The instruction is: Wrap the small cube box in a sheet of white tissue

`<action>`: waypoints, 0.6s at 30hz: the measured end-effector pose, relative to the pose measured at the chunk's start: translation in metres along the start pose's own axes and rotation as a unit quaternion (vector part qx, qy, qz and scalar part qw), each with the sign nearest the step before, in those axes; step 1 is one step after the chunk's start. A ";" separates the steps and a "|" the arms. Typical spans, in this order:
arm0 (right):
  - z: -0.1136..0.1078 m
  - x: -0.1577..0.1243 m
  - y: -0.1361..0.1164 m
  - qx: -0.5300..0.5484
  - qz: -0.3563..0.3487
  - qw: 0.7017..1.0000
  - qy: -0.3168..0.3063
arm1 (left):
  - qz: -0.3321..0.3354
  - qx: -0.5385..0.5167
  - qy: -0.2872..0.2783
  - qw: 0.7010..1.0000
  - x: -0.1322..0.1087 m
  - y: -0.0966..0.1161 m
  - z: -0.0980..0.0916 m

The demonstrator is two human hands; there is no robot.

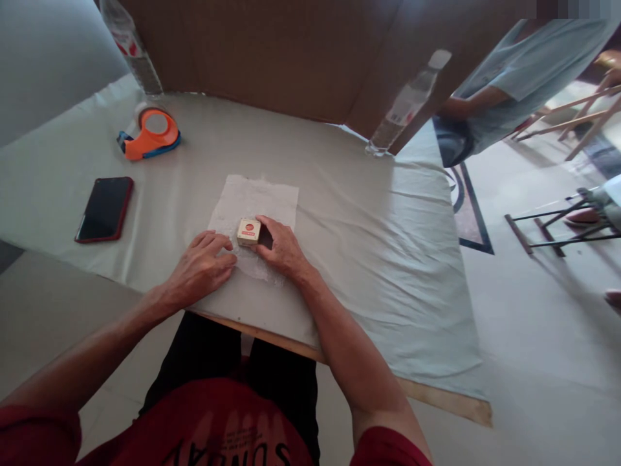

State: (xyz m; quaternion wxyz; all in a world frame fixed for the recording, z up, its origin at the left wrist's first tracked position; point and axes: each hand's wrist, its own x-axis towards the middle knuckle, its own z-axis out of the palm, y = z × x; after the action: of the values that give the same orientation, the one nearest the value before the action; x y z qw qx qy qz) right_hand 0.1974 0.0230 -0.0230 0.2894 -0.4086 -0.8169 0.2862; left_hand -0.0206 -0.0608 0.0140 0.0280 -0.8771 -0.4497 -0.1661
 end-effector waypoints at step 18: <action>-0.016 0.008 -0.006 0.079 0.010 0.996 -0.042 | -0.089 -0.152 0.038 0.984 0.025 -0.008 0.002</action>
State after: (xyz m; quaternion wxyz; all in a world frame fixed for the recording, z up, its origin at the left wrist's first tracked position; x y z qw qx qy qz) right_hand 0.2014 0.0305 -0.0065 0.2834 -0.3801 -0.7991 0.3698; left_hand -0.0133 -0.0366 0.0195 -0.1035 -0.8210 -0.4939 -0.2671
